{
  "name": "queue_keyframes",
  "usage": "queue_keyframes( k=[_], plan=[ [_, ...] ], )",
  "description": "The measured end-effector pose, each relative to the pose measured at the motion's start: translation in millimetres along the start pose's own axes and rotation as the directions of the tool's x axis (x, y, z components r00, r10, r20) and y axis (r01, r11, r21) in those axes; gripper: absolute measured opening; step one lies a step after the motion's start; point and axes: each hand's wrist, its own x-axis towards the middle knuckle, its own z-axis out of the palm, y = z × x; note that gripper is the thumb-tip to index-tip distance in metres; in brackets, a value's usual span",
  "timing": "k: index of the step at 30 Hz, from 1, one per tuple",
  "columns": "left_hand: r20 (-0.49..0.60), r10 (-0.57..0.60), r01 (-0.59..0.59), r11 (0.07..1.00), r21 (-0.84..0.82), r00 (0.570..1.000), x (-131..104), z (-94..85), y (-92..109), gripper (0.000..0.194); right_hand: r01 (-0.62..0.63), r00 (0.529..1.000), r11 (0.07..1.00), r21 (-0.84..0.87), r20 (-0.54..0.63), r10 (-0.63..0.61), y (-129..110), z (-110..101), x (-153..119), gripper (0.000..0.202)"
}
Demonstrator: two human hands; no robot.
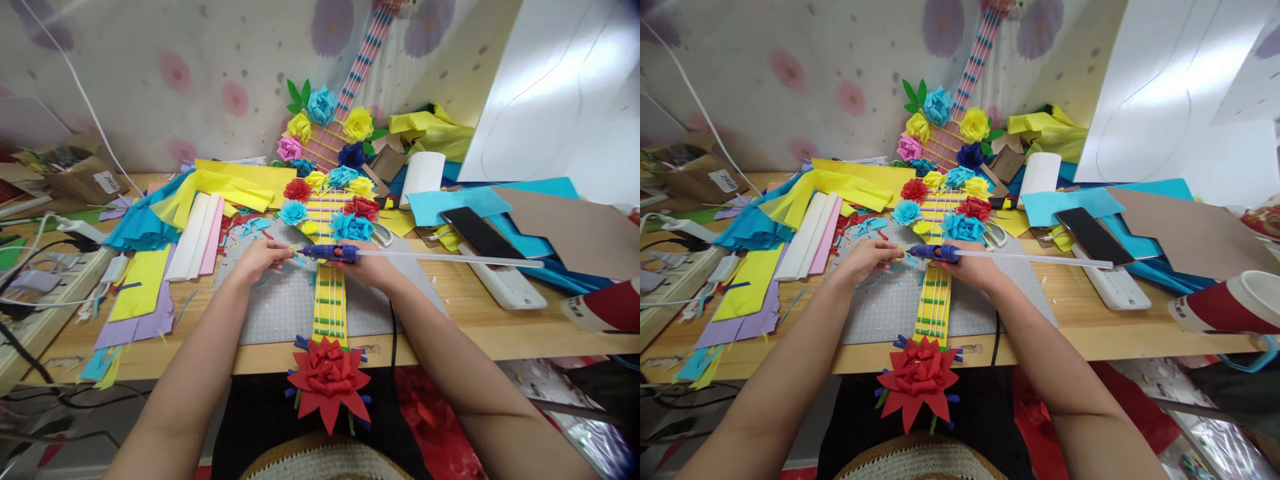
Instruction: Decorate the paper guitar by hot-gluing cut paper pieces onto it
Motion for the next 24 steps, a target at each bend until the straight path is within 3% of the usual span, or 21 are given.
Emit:
queue_keyframes(
  k=[24],
  plan=[
    [0.011, -0.03, 0.029, 0.998, 0.055, 0.999, -0.1, 0.7, 0.3, 0.035, -0.002, 1.0, 0.996, 0.087, -0.027, 0.005, 2.3, -0.2, -0.1, 0.028]
  ],
)
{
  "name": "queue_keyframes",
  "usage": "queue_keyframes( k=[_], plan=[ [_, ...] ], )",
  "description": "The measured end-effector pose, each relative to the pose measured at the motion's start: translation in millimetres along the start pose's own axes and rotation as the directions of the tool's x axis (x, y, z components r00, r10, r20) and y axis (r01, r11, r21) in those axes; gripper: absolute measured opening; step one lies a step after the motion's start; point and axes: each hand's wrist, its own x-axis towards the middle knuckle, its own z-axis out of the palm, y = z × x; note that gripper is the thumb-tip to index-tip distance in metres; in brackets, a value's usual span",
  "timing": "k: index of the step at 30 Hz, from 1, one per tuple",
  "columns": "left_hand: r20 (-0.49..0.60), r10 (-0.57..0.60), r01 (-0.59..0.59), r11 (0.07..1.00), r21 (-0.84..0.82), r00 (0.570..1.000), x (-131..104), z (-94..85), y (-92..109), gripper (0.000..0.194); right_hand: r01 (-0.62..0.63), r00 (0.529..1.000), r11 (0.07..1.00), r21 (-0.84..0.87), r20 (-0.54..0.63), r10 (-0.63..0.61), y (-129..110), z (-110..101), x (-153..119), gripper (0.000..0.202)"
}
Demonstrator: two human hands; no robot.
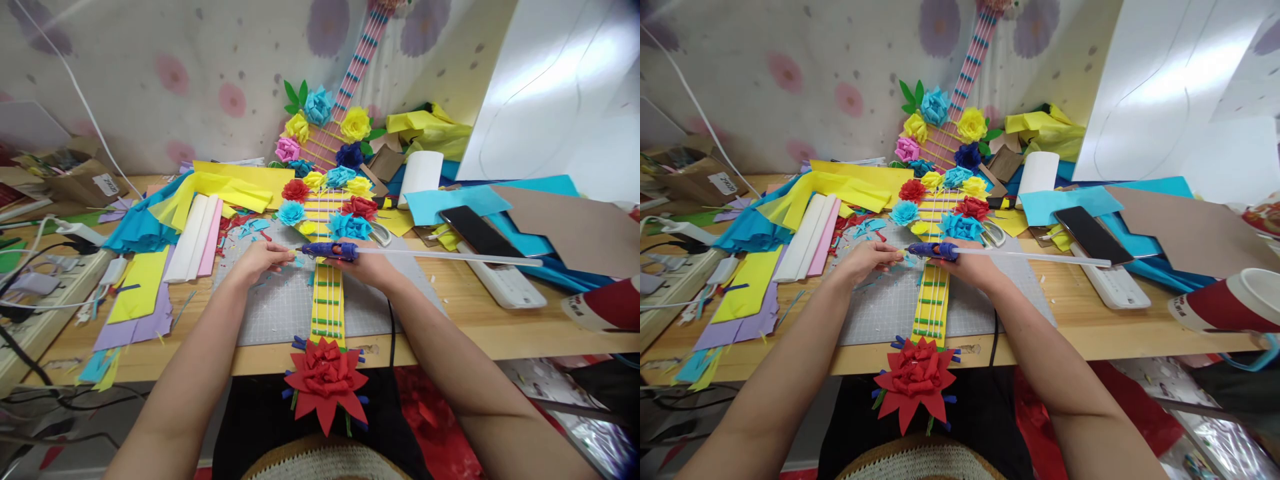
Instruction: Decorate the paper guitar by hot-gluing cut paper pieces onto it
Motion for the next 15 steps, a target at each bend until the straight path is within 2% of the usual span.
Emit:
queue_keyframes(
  k=[15],
  plan=[
    [-0.004, 0.008, -0.008, 0.999, -0.048, 1.0, -1.2, -0.1, 2.0, 0.034, 0.002, 1.0, 0.999, -0.037, -0.005, -0.003, 0.4, 0.5, -0.4, 0.028]
  ],
)
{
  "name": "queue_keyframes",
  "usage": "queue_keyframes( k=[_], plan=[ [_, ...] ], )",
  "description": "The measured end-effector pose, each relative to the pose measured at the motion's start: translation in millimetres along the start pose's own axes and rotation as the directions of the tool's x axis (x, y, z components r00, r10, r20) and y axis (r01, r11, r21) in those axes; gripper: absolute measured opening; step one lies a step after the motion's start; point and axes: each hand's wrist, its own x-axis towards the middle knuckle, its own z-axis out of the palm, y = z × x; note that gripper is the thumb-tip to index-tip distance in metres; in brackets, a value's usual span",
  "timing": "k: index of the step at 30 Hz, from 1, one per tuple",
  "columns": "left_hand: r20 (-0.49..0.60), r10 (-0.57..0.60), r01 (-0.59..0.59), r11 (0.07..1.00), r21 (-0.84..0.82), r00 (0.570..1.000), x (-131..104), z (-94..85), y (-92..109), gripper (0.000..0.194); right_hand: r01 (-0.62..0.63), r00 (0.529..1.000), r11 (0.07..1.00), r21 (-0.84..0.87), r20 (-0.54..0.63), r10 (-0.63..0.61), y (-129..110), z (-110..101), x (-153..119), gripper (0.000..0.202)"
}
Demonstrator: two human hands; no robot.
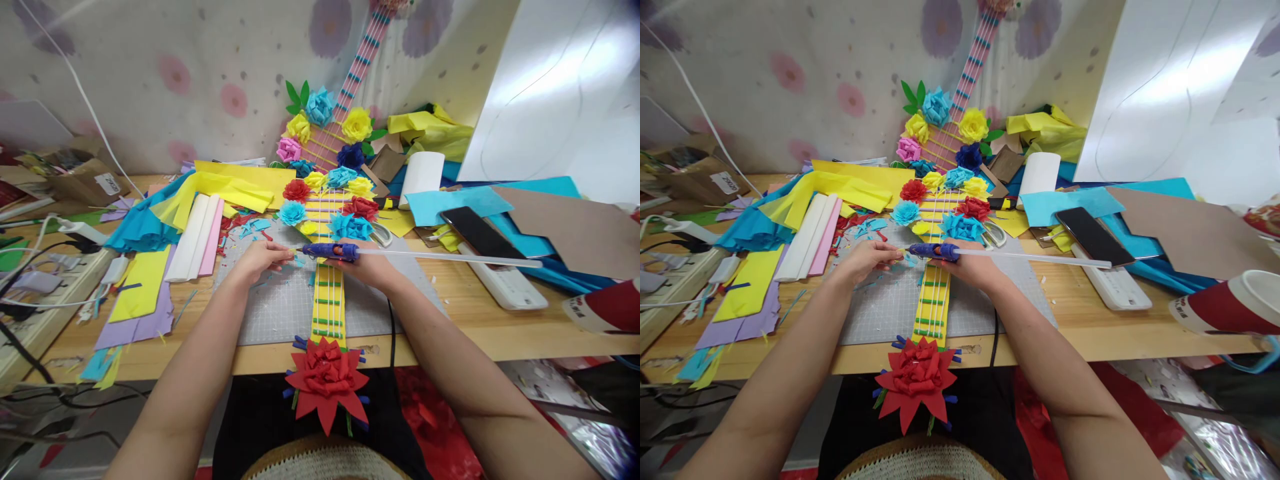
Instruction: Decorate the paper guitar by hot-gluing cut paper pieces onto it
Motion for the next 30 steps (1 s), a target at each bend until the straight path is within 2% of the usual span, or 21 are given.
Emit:
queue_keyframes(
  k=[17, 20, 22, 24, 27, 29, 30],
  plan=[
    [0.015, 0.023, -0.022, 0.999, -0.049, 1.0, 1.8, -4.4, -0.8, 0.043, 0.015, 0.999, 1.0, 0.011, 0.032, -0.015, -4.0, -2.8, -0.3, 0.027],
    [0.013, 0.031, -0.03, 0.997, -0.065, 0.999, 4.3, -7.3, -3.4, 0.046, -0.035, 0.999, 0.998, 0.057, -0.033, 0.037, 0.5, -9.3, -2.1, 0.03],
    [0.009, 0.039, -0.038, 0.997, -0.069, 0.999, 6.6, -9.0, -6.0, 0.046, -0.074, 0.985, 0.99, 0.12, -0.146, 0.091, 7.2, -19.1, -3.0, 0.032],
    [0.008, 0.043, -0.042, 0.996, -0.077, 0.999, 8.8, -10.2, -8.3, 0.045, -0.125, 0.934, 0.967, 0.223, -0.303, 0.191, 17.9, -32.6, -3.3, 0.034],
    [0.0, 0.045, -0.044, 0.993, -0.107, 0.999, 10.9, -10.8, -10.2, 0.043, -0.211, 0.761, 0.895, 0.393, -0.508, 0.403, 40.1, -53.7, -4.2, 0.037],
    [-0.014, 0.049, -0.05, 0.991, -0.123, 0.999, 11.5, -10.7, -10.5, 0.041, -0.261, 0.663, 0.858, 0.443, -0.564, 0.493, 56.0, -63.4, -7.5, 0.038],
    [-0.024, 0.052, -0.055, 0.99, -0.129, 0.998, 11.5, -10.5, -10.4, 0.04, -0.309, 0.634, 0.839, 0.448, -0.56, 0.533, 63.2, -66.1, -10.3, 0.039]
  ],
)
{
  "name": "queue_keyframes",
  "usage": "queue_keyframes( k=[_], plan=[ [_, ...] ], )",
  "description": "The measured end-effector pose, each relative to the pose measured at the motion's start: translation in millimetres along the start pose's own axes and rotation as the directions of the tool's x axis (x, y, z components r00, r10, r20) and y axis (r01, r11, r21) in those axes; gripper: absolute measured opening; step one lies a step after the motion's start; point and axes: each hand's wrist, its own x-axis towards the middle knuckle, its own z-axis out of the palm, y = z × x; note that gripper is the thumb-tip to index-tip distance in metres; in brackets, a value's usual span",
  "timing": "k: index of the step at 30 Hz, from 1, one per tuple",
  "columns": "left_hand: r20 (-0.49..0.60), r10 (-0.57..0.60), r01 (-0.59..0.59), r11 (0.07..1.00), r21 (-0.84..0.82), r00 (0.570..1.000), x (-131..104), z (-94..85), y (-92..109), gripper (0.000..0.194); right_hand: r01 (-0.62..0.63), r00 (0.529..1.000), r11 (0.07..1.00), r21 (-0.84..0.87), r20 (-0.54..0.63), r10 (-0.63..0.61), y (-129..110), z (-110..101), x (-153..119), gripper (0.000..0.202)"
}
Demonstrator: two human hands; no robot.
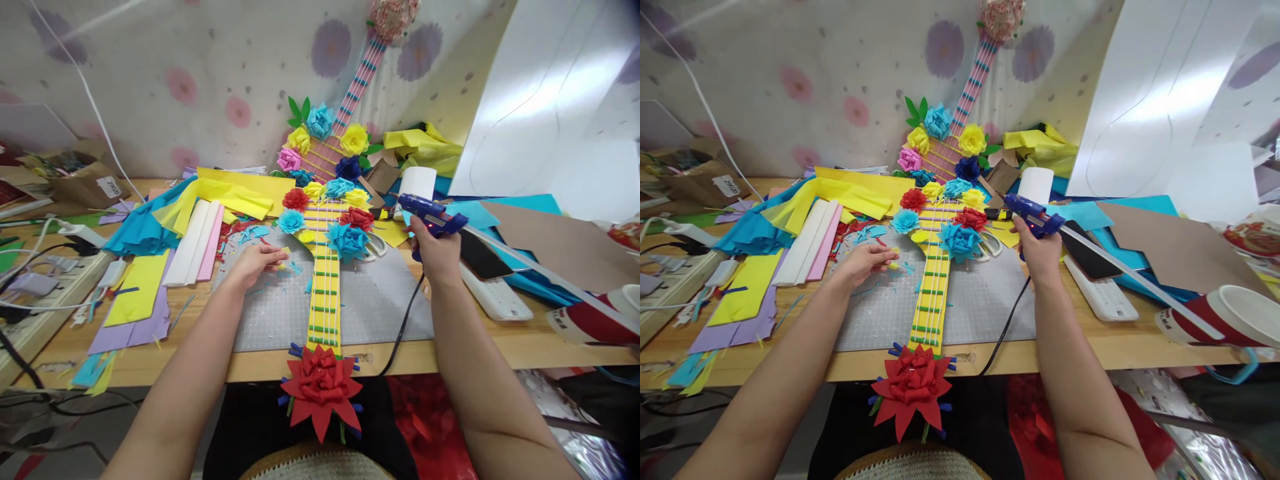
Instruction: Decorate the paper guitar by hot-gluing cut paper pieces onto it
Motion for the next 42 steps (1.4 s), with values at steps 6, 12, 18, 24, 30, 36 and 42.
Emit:
queue_keyframes(
  k=[6, 12, 18, 24, 30, 36, 42],
  plan=[
    [-0.039, 0.037, -0.039, 0.999, -0.031, 0.999, -0.2, 1.7, -0.9, 0.042, -0.217, 0.957, 0.925, -0.311, 0.119, 0.264, 31.6, -10.0, -2.5, 0.04],
    [-0.058, 0.046, -0.048, 0.998, -0.037, 0.997, 2.1, 2.1, -3.4, 0.045, -0.183, 0.948, 0.851, -0.492, 0.139, 0.285, 47.4, 5.0, 6.1, 0.04],
    [-0.084, 0.073, -0.071, 0.997, 0.027, 0.994, -2.5, 6.6, 0.2, 0.044, -0.093, 0.963, 0.791, -0.604, 0.146, 0.225, 39.9, 5.5, 4.2, 0.058],
    [-0.067, 0.259, -0.243, 0.952, 0.185, 0.964, -5.7, 15.1, 1.9, 0.039, 0.03, 0.972, 0.65, -0.759, 0.174, 0.159, 18.1, -25.4, -16.7, 0.04],
    [0.037, 0.408, -0.368, 0.776, 0.512, 0.912, -13.9, 25.5, 22.7, 0.053, 0.334, 0.784, 0.82, -0.466, 0.62, 0.033, -38.1, -3.7, -39.6, 0.028],
    [0.215, 0.396, -0.409, 0.509, 0.758, 0.893, -20.9, 36.1, 47.8, 0.073, 0.474, 0.553, 0.879, -0.058, 0.796, -0.246, -84.7, 69.1, -44.1, 0.02],
    [0.283, 0.348, -0.414, 0.397, 0.819, 0.894, -19.5, 33.8, 53.1, 0.083, 0.6, 0.43, 0.799, -0.031, 0.855, -0.29, -90.7, 103.2, -46.4, 0.024]
  ],
)
